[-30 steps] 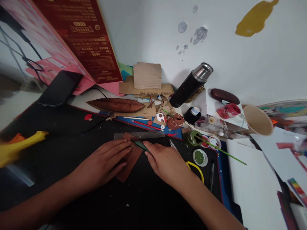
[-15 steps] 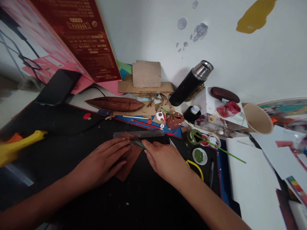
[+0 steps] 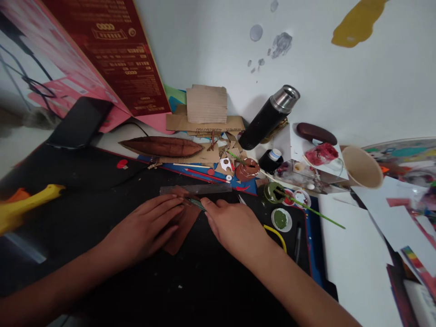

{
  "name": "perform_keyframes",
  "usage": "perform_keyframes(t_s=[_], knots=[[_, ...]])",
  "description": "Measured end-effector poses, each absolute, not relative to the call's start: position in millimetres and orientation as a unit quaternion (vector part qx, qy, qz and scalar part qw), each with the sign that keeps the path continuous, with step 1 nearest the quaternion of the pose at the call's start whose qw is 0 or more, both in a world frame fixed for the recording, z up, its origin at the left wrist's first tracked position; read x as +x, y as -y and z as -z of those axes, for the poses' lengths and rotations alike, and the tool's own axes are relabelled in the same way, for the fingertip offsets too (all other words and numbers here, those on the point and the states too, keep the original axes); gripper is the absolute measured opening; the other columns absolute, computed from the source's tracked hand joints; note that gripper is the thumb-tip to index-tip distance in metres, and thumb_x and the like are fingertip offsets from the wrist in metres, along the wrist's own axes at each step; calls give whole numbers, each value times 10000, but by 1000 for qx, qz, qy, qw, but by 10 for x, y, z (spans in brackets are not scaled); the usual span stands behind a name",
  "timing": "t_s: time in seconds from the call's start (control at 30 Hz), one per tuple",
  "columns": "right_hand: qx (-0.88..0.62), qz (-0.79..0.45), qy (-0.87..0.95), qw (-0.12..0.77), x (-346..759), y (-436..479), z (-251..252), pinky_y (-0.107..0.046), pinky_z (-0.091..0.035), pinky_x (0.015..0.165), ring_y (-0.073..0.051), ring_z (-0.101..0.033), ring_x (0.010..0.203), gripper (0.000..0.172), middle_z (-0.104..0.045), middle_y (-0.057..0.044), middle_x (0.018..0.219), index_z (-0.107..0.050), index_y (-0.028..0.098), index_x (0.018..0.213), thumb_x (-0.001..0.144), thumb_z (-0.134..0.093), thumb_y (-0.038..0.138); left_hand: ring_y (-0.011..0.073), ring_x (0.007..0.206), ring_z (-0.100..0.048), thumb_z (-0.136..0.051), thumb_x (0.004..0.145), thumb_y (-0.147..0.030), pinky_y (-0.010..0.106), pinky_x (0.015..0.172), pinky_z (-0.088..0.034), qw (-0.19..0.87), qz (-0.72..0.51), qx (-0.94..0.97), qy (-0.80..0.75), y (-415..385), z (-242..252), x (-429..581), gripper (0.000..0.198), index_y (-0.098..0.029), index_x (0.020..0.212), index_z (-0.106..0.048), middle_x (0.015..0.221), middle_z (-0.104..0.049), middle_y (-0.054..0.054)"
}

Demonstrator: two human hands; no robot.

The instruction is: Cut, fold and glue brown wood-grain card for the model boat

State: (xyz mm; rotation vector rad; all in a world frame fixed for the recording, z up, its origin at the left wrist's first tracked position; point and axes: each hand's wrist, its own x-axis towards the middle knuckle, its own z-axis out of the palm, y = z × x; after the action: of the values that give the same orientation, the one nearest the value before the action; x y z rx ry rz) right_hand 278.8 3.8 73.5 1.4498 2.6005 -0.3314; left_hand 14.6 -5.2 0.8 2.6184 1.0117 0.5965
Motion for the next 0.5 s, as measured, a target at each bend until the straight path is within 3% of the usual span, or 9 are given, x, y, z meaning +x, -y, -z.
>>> perform_keyframes(t_s=[0.37,0.5], knots=[[497,141,-855,53,2818,29,-740,-359,-479,590,-248,-738,710,468,-790,-116,994,-616,192,1445,1049,-381,279,288,1405,-537,-540,1036,-253,468,1145,-485,151,-201,905,-344,47,-46,148,414,-157,1433,-604,1494,-629,112],[503,148,-850,48,2822,53,-765,-373,-503,623,-264,-750,749,467,-790,-114,1021,-618,188,1443,1057,-381,300,296,1313,-592,-549,1042,-278,465,1090,-505,142,-203,906,-342,70,-57,149,380,-144,1389,-627,1412,-676,122]])
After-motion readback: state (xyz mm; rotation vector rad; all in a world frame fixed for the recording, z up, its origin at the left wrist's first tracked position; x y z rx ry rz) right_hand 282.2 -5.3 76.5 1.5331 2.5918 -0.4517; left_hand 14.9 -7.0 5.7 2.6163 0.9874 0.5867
